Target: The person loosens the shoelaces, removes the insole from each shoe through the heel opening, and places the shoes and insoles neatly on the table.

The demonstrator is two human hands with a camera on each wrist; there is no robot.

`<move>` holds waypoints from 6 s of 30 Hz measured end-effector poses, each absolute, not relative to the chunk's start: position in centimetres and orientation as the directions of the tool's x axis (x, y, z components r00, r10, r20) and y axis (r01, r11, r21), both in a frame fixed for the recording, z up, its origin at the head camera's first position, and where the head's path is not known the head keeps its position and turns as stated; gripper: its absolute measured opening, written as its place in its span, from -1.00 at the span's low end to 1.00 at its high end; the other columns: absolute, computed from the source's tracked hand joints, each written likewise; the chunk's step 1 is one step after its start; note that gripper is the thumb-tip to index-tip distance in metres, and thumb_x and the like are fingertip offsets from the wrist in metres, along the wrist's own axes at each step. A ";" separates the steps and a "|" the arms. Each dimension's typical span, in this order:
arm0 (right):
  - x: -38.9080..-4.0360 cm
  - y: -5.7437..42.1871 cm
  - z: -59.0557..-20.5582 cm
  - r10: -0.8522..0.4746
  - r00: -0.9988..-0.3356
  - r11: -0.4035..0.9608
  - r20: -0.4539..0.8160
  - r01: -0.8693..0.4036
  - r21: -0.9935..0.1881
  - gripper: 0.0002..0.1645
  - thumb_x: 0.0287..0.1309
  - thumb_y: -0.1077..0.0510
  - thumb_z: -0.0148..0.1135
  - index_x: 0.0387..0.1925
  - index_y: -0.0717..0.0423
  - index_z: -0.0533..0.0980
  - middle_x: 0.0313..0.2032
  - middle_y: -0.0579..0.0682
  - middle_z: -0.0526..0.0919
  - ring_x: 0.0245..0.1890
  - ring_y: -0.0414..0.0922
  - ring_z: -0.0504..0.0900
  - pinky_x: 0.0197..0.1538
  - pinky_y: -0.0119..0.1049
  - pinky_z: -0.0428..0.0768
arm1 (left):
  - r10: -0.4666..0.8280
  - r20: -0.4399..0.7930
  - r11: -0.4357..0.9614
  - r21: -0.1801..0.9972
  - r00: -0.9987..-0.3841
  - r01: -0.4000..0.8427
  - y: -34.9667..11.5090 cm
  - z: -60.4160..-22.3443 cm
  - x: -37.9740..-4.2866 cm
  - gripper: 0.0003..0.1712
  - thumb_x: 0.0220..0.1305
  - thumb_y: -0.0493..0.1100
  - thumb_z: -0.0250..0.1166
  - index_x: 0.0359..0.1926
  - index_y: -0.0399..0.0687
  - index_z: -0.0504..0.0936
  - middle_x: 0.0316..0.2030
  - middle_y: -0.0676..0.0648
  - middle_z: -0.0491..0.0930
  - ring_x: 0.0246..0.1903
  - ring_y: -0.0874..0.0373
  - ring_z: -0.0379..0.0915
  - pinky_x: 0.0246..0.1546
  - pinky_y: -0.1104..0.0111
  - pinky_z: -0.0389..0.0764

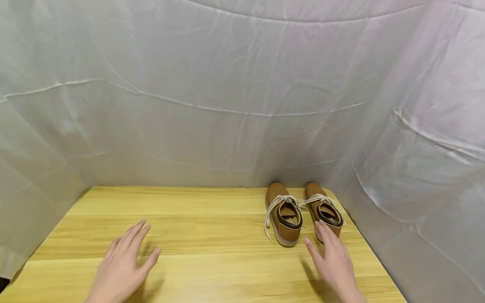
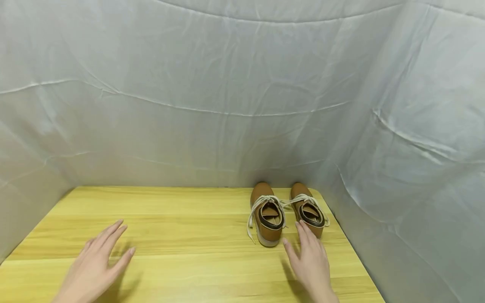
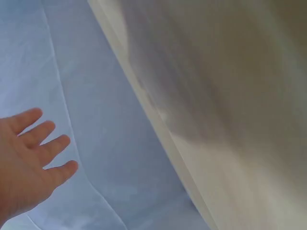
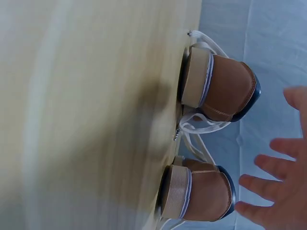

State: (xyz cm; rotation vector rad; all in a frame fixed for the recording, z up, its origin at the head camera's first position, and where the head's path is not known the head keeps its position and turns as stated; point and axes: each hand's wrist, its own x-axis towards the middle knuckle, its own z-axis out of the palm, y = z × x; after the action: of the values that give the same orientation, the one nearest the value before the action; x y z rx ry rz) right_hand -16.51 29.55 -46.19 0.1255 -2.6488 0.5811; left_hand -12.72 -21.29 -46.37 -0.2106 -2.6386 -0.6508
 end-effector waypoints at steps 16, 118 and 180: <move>-20.4 29.1 -45.7 0.099 -0.823 0.825 0.559 -0.246 -0.508 -0.45 0.44 0.11 0.25 0.37 0.16 0.46 0.31 0.23 0.53 0.22 0.28 0.55 0.22 0.30 0.50 | -0.032 0.486 0.692 0.641 -0.873 0.332 -13.0 -44.8 -19.2 -0.46 0.50 -0.06 0.25 0.39 -0.18 0.49 0.40 -0.12 0.42 0.27 -0.23 0.48 -0.03 -0.15 0.66; -26.4 24.0 -46.9 -0.246 -0.956 0.510 0.160 -0.268 -0.817 -0.53 0.34 0.30 0.27 0.27 0.19 0.60 0.17 0.29 0.67 -0.11 -0.09 0.71 -0.14 -0.41 0.66 | 0.367 0.179 0.742 0.536 -0.913 0.403 -0.3 -46.6 -26.1 -0.15 0.51 0.24 0.18 0.50 -0.31 0.33 0.38 -0.28 0.34 0.32 -0.18 0.38 0.32 -0.02 0.51; -25.0 14.0 -45.4 -0.750 -0.644 0.275 0.151 -0.511 -0.814 -0.61 0.46 0.14 0.19 0.23 0.05 0.65 0.11 0.03 0.75 0.02 -0.11 0.72 0.05 -0.25 0.69 | 0.475 0.167 0.753 0.430 -0.864 0.497 -16.7 -46.1 -15.9 0.09 -0.18 0.00 0.71 0.44 -0.12 0.48 0.34 -0.16 0.54 0.30 -0.17 0.48 0.33 -0.18 0.45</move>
State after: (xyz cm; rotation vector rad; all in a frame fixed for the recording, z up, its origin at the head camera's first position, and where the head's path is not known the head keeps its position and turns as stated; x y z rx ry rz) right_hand -25.05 14.05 -45.44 1.3768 -2.7070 1.5461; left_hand -15.90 -16.72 -46.13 -0.8034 -2.8970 -0.7317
